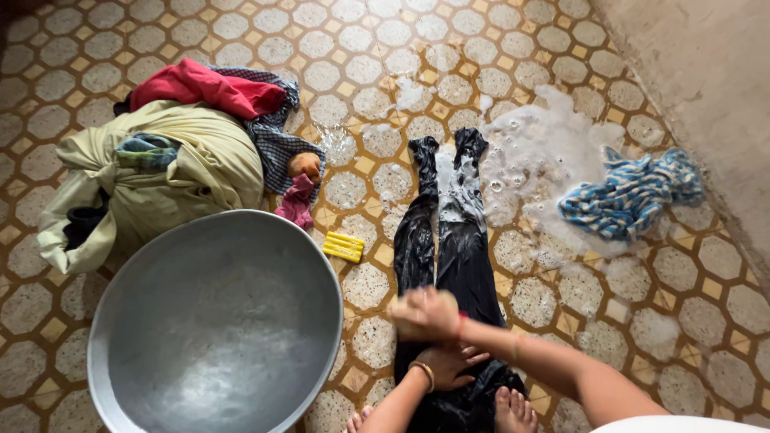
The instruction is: The person washes clothes by hand on the floor, applying soap with a bar and scrubbing the garments against the floor before rinsing them in a metal basin.
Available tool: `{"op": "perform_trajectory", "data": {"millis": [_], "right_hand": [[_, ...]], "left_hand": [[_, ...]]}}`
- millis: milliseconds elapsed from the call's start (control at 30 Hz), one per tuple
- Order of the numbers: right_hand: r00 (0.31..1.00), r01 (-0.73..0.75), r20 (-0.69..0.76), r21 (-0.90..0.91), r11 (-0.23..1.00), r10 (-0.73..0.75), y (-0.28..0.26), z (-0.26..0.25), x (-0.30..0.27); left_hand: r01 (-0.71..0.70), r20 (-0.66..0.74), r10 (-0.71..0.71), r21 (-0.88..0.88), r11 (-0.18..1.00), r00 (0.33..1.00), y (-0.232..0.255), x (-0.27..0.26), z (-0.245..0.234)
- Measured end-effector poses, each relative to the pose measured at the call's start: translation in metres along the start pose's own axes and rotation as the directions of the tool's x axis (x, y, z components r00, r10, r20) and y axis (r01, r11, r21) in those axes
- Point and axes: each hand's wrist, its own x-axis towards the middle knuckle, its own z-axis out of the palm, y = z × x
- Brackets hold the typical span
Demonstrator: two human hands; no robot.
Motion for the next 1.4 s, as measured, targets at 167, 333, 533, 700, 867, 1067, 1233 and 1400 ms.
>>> {"op": "perform_trajectory", "data": {"millis": [167, 333, 533, 700, 867, 1067, 1233, 1400], "right_hand": [[0.978, -0.204, -0.092, -0.204, 0.958, 0.189, 0.125, 0.061, 0.076], [0.989, 0.095, 0.144, -0.562, 0.822, -0.015, 0.11, 0.052, 0.069], [0.999, -0.021, 0.054, 0.219, 0.976, 0.009, -0.016, -0.003, 0.001], [0.949, -0.169, 0.212, -0.278, 0.946, 0.232, 0.124, 0.072, 0.076], [0.97, -0.237, -0.026, -0.327, 0.915, 0.241, 0.117, 0.055, 0.072], [0.998, 0.043, 0.038, -0.037, 0.998, -0.041, 0.012, -0.038, -0.018], [0.952, -0.304, -0.073, -0.342, 0.889, 0.298, 0.195, 0.054, 0.04], [0.986, 0.154, 0.148, -0.634, 0.758, -0.076, 0.141, 0.028, 0.024]], "left_hand": [[-0.082, -0.177, 0.095, 0.08, 0.993, 0.98, -0.001, -0.009, -0.004], [-0.086, -0.165, 0.107, 0.132, 0.988, 0.98, -0.005, -0.008, 0.009], [-0.046, -0.147, 0.028, -0.12, 0.992, 0.989, -0.004, 0.004, 0.023], [-0.085, -0.168, 0.099, 0.087, 0.993, 0.981, -0.008, -0.005, 0.004], [-0.084, -0.122, 0.096, 0.098, 0.992, 0.988, -0.005, -0.007, 0.007], [-0.024, -0.072, 0.025, 0.01, 1.0, 0.997, -0.005, -0.005, 0.014], [-0.082, -0.151, 0.088, 0.05, 0.995, 0.985, -0.004, -0.006, -0.012], [-0.082, -0.169, 0.1, 0.111, 0.99, 0.98, 0.0, -0.006, -0.014]]}}
